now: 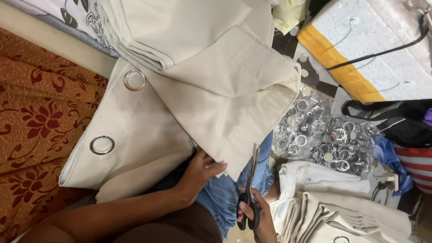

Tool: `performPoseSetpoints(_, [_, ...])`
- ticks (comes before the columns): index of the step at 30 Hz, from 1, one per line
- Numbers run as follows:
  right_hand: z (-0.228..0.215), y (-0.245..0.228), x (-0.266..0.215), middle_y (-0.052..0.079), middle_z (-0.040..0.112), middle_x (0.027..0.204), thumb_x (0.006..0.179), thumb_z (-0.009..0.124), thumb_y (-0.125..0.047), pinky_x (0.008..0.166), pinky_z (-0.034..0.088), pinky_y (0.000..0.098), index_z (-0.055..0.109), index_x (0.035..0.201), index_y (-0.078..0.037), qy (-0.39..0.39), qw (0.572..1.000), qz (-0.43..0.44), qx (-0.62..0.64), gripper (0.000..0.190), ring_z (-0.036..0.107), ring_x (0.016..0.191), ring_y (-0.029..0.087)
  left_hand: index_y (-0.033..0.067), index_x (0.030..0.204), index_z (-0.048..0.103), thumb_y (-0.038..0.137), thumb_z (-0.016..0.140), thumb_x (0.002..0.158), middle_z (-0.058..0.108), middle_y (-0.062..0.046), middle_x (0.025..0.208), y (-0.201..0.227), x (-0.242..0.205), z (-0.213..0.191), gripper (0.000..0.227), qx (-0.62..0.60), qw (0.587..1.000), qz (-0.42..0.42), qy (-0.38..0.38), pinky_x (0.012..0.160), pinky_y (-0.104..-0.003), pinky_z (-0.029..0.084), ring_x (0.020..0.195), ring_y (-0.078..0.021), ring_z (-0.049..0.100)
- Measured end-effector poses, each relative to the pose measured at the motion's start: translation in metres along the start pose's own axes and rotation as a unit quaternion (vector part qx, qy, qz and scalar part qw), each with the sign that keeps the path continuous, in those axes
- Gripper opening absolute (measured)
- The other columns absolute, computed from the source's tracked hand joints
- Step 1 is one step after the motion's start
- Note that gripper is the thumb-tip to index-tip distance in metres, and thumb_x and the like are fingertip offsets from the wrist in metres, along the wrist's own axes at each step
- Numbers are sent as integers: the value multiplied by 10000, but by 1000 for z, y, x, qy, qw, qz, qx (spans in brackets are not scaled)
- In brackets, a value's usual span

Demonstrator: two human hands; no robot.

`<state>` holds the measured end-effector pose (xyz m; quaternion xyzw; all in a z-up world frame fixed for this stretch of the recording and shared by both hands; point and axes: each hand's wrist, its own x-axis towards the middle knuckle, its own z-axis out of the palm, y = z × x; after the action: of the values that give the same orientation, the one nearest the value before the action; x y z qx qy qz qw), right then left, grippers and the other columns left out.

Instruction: The person cuts holes into a stack of cream-colored curtains using shears while sitting on the floor surrounded by textile manufacturing supplies.

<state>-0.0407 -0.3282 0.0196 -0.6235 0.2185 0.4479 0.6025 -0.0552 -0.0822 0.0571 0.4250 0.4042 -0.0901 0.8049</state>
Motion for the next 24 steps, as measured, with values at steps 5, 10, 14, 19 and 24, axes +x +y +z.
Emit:
performPoseSetpoints(5, [-50,31,12,178,718,768,683,904,-152,641,679,412,669,1215,15,29,989,-136,-45,606,774,618,339,-31,1395,603,189,815,762,630,-201,1485,-5,38,32,703,-65,997,-41,0,1248,-367,390,1430,-268,579])
performPoseSetpoints(10, [-31,-14,-20,111,707,668,688,895,-202,565,655,343,720,1166,-73,187,931,-228,-214,525,650,583,180,61,1316,642,147,821,805,736,-88,1280,-27,44,34,548,31,989,140,31,1086,-358,549,1225,-239,700])
performPoseSetpoints(14, [-50,-8,-28,-154,708,875,712,810,-581,509,462,349,756,1182,-375,382,600,-334,-619,516,702,704,147,57,1319,632,197,774,866,730,-98,1285,-28,44,20,494,128,967,220,24,1086,-355,535,1237,-253,691])
performPoseSetpoints(19, [-25,-24,-48,-128,686,835,826,760,-559,467,418,392,732,1204,-461,408,535,-311,-671,391,688,726,165,53,1323,646,232,709,928,725,-89,1304,-32,46,17,438,166,961,221,-7,1109,-345,504,1268,-246,668])
performPoseSetpoints(24, [-20,-36,-54,-69,674,806,893,703,-533,458,406,372,749,1230,-339,368,489,-350,-709,391,686,723,175,45,1311,660,236,698,939,735,-91,1291,-32,47,16,420,181,957,228,-15,1113,-336,499,1260,-238,673])
